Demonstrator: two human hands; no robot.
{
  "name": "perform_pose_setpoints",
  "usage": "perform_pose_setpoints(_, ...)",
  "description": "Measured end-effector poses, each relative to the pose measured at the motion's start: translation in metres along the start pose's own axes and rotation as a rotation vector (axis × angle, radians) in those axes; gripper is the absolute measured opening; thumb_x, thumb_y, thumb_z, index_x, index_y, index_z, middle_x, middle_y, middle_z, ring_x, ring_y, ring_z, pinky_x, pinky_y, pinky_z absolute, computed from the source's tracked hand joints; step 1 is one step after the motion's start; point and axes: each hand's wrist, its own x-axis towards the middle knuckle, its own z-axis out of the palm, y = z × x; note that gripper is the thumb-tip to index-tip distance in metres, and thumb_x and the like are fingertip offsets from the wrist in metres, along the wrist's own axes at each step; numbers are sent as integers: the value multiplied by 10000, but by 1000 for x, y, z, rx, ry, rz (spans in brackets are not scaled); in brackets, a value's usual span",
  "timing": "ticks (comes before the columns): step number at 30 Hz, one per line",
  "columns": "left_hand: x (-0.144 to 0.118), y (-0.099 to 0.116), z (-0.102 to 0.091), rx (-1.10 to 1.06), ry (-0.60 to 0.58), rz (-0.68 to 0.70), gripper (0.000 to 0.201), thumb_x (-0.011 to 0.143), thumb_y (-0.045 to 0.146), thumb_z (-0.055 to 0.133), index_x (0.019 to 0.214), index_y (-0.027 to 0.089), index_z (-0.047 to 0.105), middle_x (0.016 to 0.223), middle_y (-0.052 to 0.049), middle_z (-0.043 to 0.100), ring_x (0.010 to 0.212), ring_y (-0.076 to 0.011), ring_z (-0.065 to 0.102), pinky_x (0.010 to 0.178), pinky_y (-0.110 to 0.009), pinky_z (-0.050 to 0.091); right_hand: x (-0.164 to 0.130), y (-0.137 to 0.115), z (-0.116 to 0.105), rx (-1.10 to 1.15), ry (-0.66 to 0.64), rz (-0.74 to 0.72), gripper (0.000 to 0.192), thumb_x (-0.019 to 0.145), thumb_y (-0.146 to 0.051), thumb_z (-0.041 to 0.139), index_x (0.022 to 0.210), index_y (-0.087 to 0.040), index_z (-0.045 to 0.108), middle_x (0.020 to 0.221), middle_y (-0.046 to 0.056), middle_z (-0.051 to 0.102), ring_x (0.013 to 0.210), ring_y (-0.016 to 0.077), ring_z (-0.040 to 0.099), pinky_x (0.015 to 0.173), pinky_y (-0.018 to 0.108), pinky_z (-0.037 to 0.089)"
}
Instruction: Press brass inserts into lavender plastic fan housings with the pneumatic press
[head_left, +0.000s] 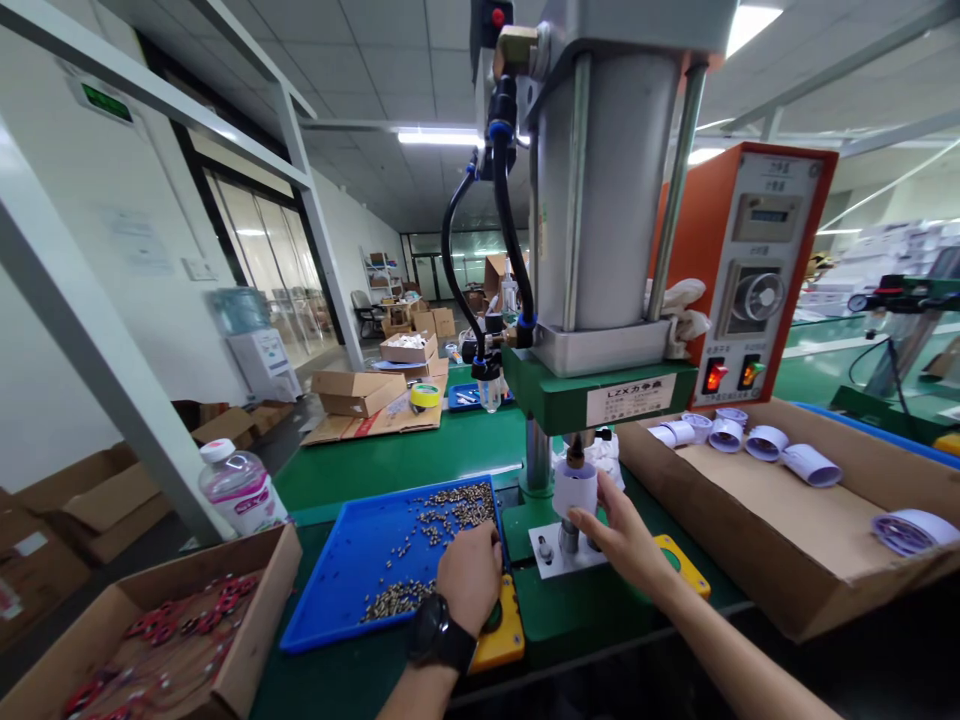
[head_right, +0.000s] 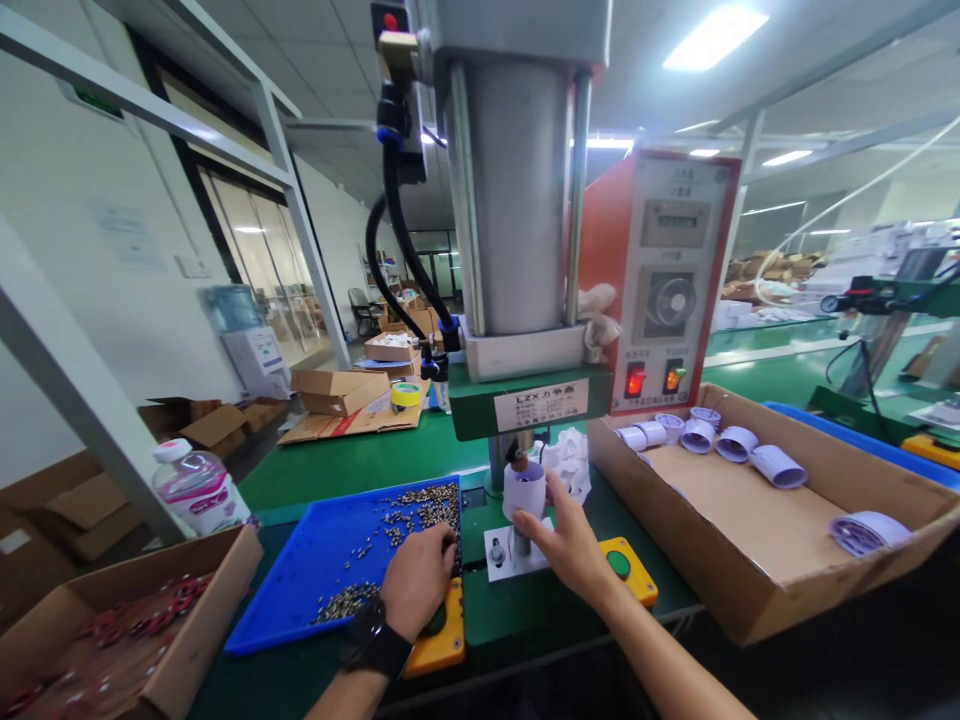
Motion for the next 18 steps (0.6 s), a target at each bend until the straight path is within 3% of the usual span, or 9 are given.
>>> perform_pose_setpoints(5, 2, -1, 3, 5, 7, 19, 166, 879, 231, 469, 837, 220, 630, 896, -45, 714, 860, -175, 642, 693, -269, 382, 4, -12, -1, 99, 58, -83, 415, 845, -407, 595, 1201, -227, 480, 1061, 53, 629, 938, 198, 589, 833, 305, 472)
perform_pose_setpoints(12, 3, -3, 6, -16, 25, 24, 155, 866, 224, 483, 807, 222, 627, 847, -30, 717, 809, -175, 646, 638, -267, 354, -7, -10, 3, -85, 7, -53, 423, 829, -340, 597, 1216, -216, 478, 1138, 63, 622, 1017, 211, 587, 891, 309, 464)
perform_pose_setpoints(18, -8, 0, -8, -63, 114, 64, 224, 927, 223, 395, 866, 208, 610, 877, -34, 695, 840, -173, 632, 714, -269, 411, -14, -1, 6, -189, 20, -50, 472, 818, -348, 601, 1251, -206, 479, 1221, 76, 610, 1113, 237, 569, 960, 338, 449)
